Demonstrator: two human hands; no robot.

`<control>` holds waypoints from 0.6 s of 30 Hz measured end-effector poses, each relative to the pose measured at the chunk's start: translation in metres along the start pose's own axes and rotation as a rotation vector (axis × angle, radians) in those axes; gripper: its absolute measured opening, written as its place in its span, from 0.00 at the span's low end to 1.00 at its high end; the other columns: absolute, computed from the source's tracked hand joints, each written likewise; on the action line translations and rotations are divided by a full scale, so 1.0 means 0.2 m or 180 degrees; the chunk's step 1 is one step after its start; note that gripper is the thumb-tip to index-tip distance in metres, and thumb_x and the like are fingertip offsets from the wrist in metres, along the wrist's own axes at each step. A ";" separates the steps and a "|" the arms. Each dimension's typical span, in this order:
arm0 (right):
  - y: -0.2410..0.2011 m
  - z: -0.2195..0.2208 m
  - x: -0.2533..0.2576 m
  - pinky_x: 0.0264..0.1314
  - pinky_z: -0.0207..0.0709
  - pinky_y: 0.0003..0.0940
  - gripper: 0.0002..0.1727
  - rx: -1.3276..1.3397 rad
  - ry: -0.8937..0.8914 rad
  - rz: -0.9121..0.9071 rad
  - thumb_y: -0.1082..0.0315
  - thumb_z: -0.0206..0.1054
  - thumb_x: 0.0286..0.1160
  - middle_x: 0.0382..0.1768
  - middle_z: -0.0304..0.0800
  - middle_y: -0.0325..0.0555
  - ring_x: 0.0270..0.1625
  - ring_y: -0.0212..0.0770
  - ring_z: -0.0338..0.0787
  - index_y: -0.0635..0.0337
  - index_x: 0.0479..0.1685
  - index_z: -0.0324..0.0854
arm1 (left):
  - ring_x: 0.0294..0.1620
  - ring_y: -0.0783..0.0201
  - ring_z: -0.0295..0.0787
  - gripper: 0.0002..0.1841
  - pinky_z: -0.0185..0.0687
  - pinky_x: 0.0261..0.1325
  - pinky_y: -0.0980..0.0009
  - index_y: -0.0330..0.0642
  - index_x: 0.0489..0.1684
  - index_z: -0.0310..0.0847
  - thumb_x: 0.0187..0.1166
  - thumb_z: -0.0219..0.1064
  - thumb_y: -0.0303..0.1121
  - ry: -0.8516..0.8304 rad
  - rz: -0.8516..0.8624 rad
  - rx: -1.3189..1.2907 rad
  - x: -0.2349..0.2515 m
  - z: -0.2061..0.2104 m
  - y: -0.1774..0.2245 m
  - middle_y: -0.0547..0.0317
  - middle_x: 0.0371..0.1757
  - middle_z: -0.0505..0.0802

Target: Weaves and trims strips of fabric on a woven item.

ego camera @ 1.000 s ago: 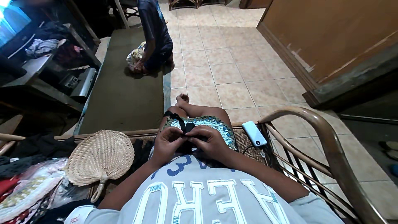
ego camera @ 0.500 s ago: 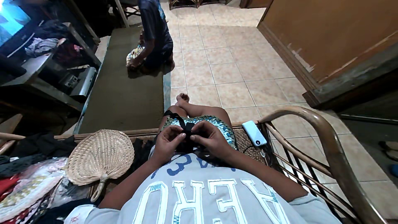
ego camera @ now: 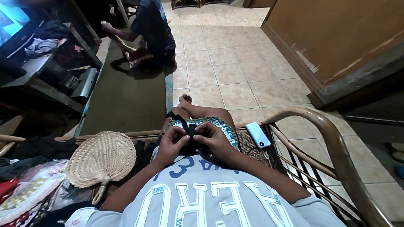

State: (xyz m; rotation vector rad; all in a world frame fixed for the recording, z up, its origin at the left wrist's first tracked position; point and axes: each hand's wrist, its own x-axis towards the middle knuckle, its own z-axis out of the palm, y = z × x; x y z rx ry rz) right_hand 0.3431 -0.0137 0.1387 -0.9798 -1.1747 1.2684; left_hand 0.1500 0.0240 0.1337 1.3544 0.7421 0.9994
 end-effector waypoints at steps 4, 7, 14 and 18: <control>0.01 0.00 0.00 0.51 0.87 0.28 0.12 0.0073 0.0023 0.0043 0.81 0.72 0.69 0.38 0.92 0.39 0.40 0.29 0.91 0.61 0.48 0.81 | 0.37 0.75 0.90 0.09 0.90 0.46 0.74 0.40 0.48 0.76 0.76 0.68 0.20 0.0019 0.0206 0.0080 0.00 0.00 -0.01 0.69 0.38 0.90; 0.01 0.00 0.00 0.50 0.86 0.28 0.11 0.0174 -0.0090 0.0178 0.80 0.71 0.71 0.38 0.90 0.39 0.41 0.29 0.90 0.59 0.47 0.78 | 0.36 0.76 0.88 0.09 0.88 0.45 0.76 0.42 0.45 0.76 0.75 0.68 0.20 0.0131 0.0530 0.0193 0.00 0.00 -0.03 0.70 0.37 0.90; 0.01 0.00 0.00 0.52 0.87 0.28 0.12 0.0200 -0.0066 0.0199 0.80 0.71 0.71 0.39 0.92 0.41 0.42 0.31 0.91 0.62 0.51 0.81 | 0.39 0.76 0.89 0.09 0.89 0.48 0.75 0.39 0.48 0.77 0.75 0.68 0.20 0.0064 0.0377 0.0221 0.00 0.01 -0.02 0.69 0.40 0.90; 0.00 0.01 -0.01 0.51 0.86 0.28 0.12 0.0204 -0.0105 0.0299 0.81 0.71 0.71 0.39 0.92 0.40 0.42 0.29 0.91 0.61 0.49 0.81 | 0.38 0.77 0.88 0.08 0.88 0.46 0.76 0.39 0.45 0.78 0.75 0.68 0.20 0.0048 0.0580 0.0286 0.00 0.01 -0.04 0.70 0.38 0.90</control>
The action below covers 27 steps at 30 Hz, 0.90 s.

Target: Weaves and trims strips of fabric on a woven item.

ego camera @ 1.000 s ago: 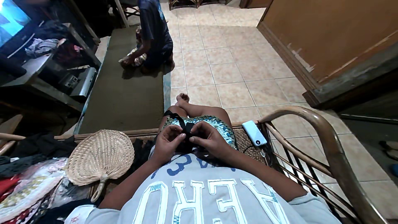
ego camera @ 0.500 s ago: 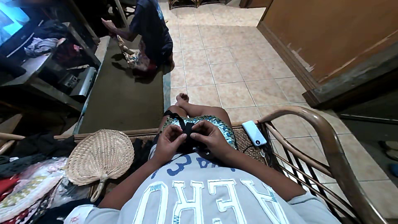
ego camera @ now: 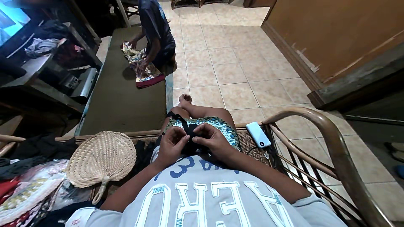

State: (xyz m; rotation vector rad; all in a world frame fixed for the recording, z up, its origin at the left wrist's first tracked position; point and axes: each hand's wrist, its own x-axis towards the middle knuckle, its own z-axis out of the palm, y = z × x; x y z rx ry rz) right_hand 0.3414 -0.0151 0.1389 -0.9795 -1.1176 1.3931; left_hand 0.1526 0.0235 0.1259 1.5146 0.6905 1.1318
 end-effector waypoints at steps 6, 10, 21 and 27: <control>-0.01 0.01 0.00 0.48 0.86 0.27 0.10 0.0005 0.0132 0.0087 0.79 0.73 0.69 0.37 0.93 0.41 0.39 0.30 0.91 0.62 0.48 0.84 | 0.38 0.77 0.89 0.06 0.89 0.47 0.76 0.38 0.44 0.81 0.75 0.68 0.19 -0.0038 0.0119 0.0020 -0.01 0.00 -0.01 0.69 0.39 0.91; -0.01 0.00 0.00 0.49 0.86 0.27 0.11 -0.0156 0.0081 0.0120 0.79 0.74 0.69 0.38 0.93 0.40 0.40 0.29 0.91 0.63 0.49 0.85 | 0.39 0.76 0.89 0.07 0.89 0.47 0.75 0.37 0.46 0.79 0.76 0.68 0.20 0.0009 0.0115 0.0092 -0.01 0.00 -0.01 0.67 0.40 0.91; 0.00 0.02 0.01 0.47 0.86 0.28 0.11 0.0074 0.0286 0.0091 0.81 0.71 0.70 0.36 0.92 0.41 0.38 0.31 0.91 0.61 0.48 0.81 | 0.48 0.75 0.90 0.07 0.90 0.51 0.77 0.31 0.44 0.87 0.74 0.69 0.24 -0.0113 0.0464 0.0618 -0.01 -0.02 -0.02 0.56 0.49 0.91; 0.01 0.01 0.01 0.47 0.87 0.28 0.12 0.0128 0.0305 -0.0035 0.82 0.73 0.67 0.35 0.92 0.41 0.37 0.31 0.91 0.61 0.46 0.81 | 0.44 0.75 0.90 0.06 0.90 0.49 0.78 0.31 0.41 0.89 0.74 0.70 0.25 -0.0097 0.0731 0.0958 0.00 -0.02 -0.03 0.53 0.48 0.91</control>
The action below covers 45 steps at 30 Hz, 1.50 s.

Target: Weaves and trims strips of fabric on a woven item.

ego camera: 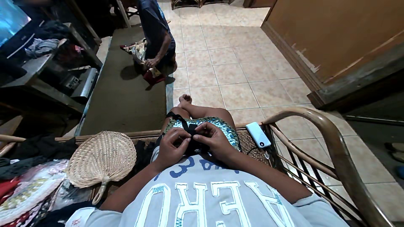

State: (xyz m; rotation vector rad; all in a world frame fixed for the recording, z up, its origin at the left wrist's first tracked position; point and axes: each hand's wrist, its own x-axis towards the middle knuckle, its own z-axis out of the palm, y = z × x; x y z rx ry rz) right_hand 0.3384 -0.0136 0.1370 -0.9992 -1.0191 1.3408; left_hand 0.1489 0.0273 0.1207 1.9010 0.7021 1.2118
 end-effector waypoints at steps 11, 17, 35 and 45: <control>0.00 0.00 -0.01 0.49 0.88 0.27 0.11 -0.0363 -0.0016 -0.0250 0.82 0.74 0.67 0.37 0.92 0.41 0.39 0.30 0.92 0.63 0.45 0.82 | 0.46 0.72 0.88 0.08 0.86 0.52 0.78 0.33 0.38 0.90 0.74 0.69 0.30 -0.0129 0.0571 0.0761 0.01 -0.03 0.00 0.50 0.45 0.91; -0.02 0.01 -0.01 0.52 0.86 0.26 0.13 -0.0660 -0.0162 -0.0221 0.75 0.72 0.74 0.41 0.91 0.40 0.42 0.28 0.90 0.63 0.55 0.82 | 0.46 0.68 0.88 0.07 0.84 0.53 0.78 0.35 0.38 0.87 0.74 0.67 0.30 -0.0038 0.1007 0.1106 0.02 -0.02 -0.04 0.49 0.45 0.91; 0.00 0.02 -0.01 0.47 0.85 0.22 0.07 -0.1692 -0.0092 -0.0791 0.67 0.67 0.80 0.42 0.85 0.43 0.43 0.27 0.87 0.63 0.40 0.84 | 0.47 0.69 0.86 0.08 0.83 0.54 0.79 0.36 0.41 0.80 0.81 0.60 0.32 0.0315 0.1115 0.1065 0.00 0.00 -0.07 0.49 0.46 0.87; 0.01 0.00 0.00 0.52 0.86 0.27 0.10 -0.2051 -0.0134 -0.1098 0.66 0.64 0.83 0.44 0.86 0.48 0.47 0.32 0.89 0.66 0.44 0.83 | 0.48 0.75 0.83 0.14 0.83 0.51 0.78 0.31 0.39 0.79 0.84 0.56 0.36 0.0247 0.0203 0.0153 -0.02 0.02 -0.05 0.53 0.46 0.86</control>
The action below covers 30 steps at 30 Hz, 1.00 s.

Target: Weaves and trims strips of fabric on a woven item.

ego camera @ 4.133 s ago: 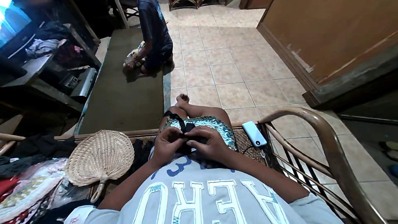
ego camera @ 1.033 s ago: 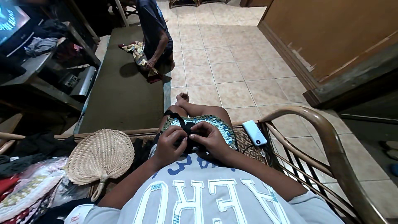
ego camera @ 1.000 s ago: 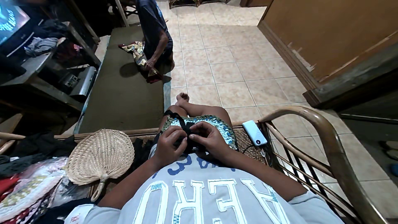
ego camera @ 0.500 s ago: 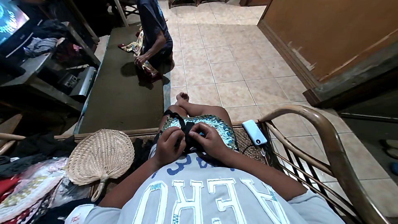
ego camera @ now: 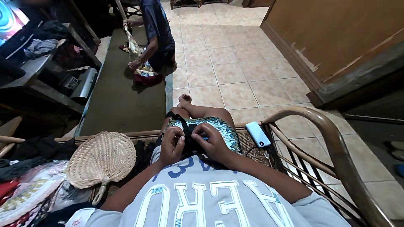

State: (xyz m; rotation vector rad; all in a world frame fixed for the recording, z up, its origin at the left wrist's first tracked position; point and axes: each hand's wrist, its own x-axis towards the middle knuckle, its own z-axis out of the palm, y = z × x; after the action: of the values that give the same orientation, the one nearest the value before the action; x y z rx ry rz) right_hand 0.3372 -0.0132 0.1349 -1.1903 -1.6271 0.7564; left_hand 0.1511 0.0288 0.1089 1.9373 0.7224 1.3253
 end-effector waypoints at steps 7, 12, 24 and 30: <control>-0.04 -0.04 0.04 0.52 0.80 0.23 0.12 0.0624 -0.0365 0.0609 0.63 0.64 0.84 0.40 0.85 0.38 0.44 0.24 0.84 0.62 0.40 0.85 | 0.47 0.71 0.85 0.12 0.83 0.53 0.79 0.35 0.41 0.79 0.84 0.57 0.36 -0.0210 0.0782 0.0483 0.03 -0.02 -0.01 0.49 0.47 0.86; -0.02 -0.03 0.05 0.54 0.81 0.24 0.12 -0.0050 -0.0155 -0.0324 0.64 0.66 0.81 0.35 0.87 0.41 0.43 0.27 0.86 0.64 0.35 0.87 | 0.50 0.73 0.83 0.14 0.81 0.56 0.79 0.38 0.41 0.77 0.88 0.54 0.40 -0.0203 0.0746 0.0204 0.01 -0.01 -0.03 0.54 0.47 0.85; -0.01 -0.02 0.03 0.59 0.82 0.28 0.08 -0.0332 0.0285 -0.0818 0.67 0.69 0.76 0.40 0.89 0.42 0.51 0.32 0.87 0.61 0.35 0.91 | 0.53 0.75 0.82 0.15 0.79 0.59 0.79 0.42 0.41 0.74 0.90 0.51 0.43 -0.0229 0.0813 0.0083 0.01 0.00 -0.04 0.59 0.45 0.83; -0.01 -0.05 0.01 0.49 0.82 0.28 0.14 -0.0454 0.0309 -0.0372 0.62 0.62 0.82 0.37 0.85 0.43 0.42 0.31 0.85 0.62 0.36 0.87 | 0.49 0.75 0.82 0.16 0.80 0.54 0.79 0.39 0.42 0.75 0.90 0.51 0.43 -0.0081 0.0559 0.0192 0.00 -0.01 -0.02 0.57 0.45 0.84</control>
State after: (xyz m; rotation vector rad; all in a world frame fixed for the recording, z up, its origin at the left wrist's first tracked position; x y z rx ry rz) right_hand 0.3457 -0.0125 0.1410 -1.2013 -1.6755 0.5081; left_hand 0.1483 0.0325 0.1066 2.1020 0.5971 1.3941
